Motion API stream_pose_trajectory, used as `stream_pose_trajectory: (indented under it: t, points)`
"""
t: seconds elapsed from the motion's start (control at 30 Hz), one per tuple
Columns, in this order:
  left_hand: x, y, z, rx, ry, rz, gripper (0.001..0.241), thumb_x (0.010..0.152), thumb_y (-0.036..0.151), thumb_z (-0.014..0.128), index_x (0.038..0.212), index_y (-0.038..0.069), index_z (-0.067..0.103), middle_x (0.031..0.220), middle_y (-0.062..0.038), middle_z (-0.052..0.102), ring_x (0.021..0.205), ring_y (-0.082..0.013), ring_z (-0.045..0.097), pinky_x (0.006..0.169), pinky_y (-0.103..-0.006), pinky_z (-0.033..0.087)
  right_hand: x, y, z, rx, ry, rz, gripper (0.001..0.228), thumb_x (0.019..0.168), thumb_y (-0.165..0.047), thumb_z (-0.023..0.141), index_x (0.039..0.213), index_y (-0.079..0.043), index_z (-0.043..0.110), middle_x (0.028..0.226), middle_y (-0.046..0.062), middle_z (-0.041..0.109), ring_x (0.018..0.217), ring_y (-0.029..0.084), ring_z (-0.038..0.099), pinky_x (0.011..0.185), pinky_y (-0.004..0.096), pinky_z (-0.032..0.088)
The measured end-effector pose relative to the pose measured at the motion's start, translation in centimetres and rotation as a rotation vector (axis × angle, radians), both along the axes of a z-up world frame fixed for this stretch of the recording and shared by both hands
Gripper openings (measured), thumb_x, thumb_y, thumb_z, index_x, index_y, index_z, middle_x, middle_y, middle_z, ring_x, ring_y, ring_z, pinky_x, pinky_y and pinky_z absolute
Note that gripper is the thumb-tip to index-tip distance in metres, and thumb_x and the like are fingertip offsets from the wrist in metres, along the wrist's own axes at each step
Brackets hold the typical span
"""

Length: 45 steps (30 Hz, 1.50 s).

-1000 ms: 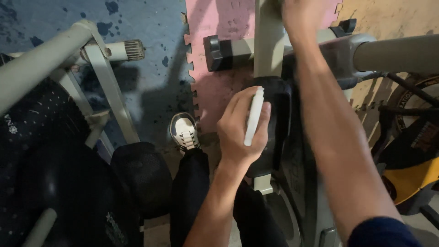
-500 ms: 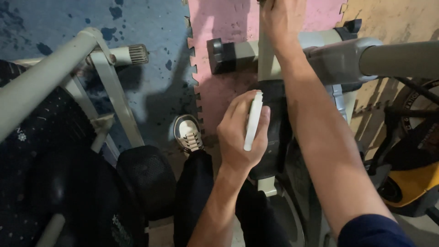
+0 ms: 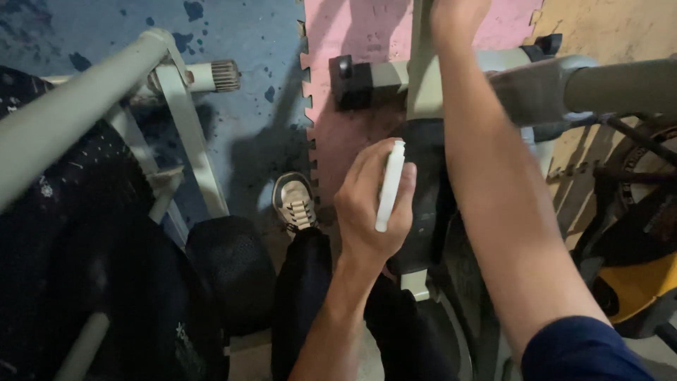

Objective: Cleaning various parts of gym cardio machines using a spray bottle and a cloth.

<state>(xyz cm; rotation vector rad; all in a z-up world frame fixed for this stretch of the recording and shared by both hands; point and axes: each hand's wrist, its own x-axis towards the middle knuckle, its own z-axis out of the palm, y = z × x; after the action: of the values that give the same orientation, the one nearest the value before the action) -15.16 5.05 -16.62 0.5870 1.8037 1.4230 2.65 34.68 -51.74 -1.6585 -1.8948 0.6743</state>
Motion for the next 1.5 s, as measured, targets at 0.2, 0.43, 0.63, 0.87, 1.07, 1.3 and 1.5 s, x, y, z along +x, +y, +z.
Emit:
stream_pose_trajectory:
  t: [0.2, 0.43, 0.63, 0.87, 1.07, 1.3, 1.5]
  points:
    - [0.8, -0.9, 0.5, 0.034, 0.02, -0.014, 0.024, 0.102, 0.011, 0.067, 0.124, 0.0, 0.065, 0.121, -0.019, 0.071, 0.113, -0.0375, 0.072, 0.099, -0.0394, 0.06, -1.2, -10.0, 17.6, 0.171, -0.323, 0.729, 0.047, 0.095, 0.006, 0.052, 0.141, 0.004, 0.062, 0.141, 0.032, 0.054, 0.122, 0.054, 0.055, 0.106, 0.055, 0.048]
    - [3.3, -1.8, 0.8, -0.032, 0.022, -0.047, 0.025, 0.1, 0.014, 0.068, 0.121, 0.001, 0.067, 0.119, -0.017, 0.072, 0.107, -0.0347, 0.074, 0.092, -0.0376, 0.06, 3.4, -12.0, 19.9, -0.065, -0.461, 0.788, 0.045, 0.081, 0.008, 0.061, 0.119, -0.01, 0.078, 0.133, 0.023, 0.068, 0.121, 0.038, 0.067, 0.096, 0.045, 0.057]
    - [5.4, -3.0, 0.9, -0.025, 0.032, -0.093, 0.027, 0.101, 0.016, 0.067, 0.123, 0.001, 0.066, 0.12, -0.017, 0.071, 0.105, -0.0351, 0.074, 0.09, -0.0378, 0.061, 3.7, -10.5, 14.7, 0.011, -0.219, 0.356, 0.038, 0.085, 0.006, 0.06, 0.119, -0.004, 0.076, 0.112, 0.023, 0.075, 0.106, 0.04, 0.073, 0.094, 0.045, 0.058]
    - [8.2, -5.0, 0.4, 0.044, 0.105, -0.082, 0.027, 0.102, 0.018, 0.067, 0.122, -0.001, 0.065, 0.118, -0.02, 0.071, 0.105, -0.0386, 0.073, 0.09, -0.0407, 0.061, 3.9, -14.7, 25.0, -0.14, -0.379, 0.578, 0.044, 0.085, 0.007, 0.058, 0.124, -0.005, 0.075, 0.125, 0.022, 0.07, 0.111, 0.045, 0.065, 0.092, 0.05, 0.053]
    - [12.1, -7.5, -0.6, -0.017, 0.092, -0.116, 0.032, 0.104, 0.024, 0.063, 0.119, -0.004, 0.068, 0.112, -0.021, 0.072, 0.1, -0.0365, 0.074, 0.087, -0.0405, 0.061, 7.1, -18.2, 30.4, -0.149, -0.455, 0.54, 0.039, 0.094, -0.002, 0.06, 0.132, -0.007, 0.07, 0.127, 0.019, 0.068, 0.121, 0.042, 0.06, 0.103, 0.05, 0.05]
    - [15.6, -10.7, 0.9, -0.133, 0.091, -0.145, 0.033, 0.102, 0.025, 0.064, 0.119, -0.002, 0.068, 0.11, -0.02, 0.073, 0.099, -0.0362, 0.073, 0.085, -0.0411, 0.058, 7.8, -23.3, 20.6, 0.12, -0.396, 0.611, 0.055, 0.095, -0.001, 0.056, 0.15, 0.0, 0.055, 0.154, 0.025, 0.048, 0.142, 0.047, 0.043, 0.119, 0.053, 0.037]
    - [17.2, -12.4, 1.0, -0.06, 0.098, -0.053, 0.027, 0.105, 0.02, 0.064, 0.122, 0.0, 0.067, 0.113, -0.018, 0.071, 0.1, -0.0345, 0.072, 0.086, -0.0412, 0.058, 4.4, -21.8, 22.3, 0.05, -0.283, 0.813, 0.047, 0.092, -0.003, 0.053, 0.137, -0.011, 0.065, 0.148, 0.016, 0.055, 0.14, 0.042, 0.047, 0.118, 0.052, 0.039]
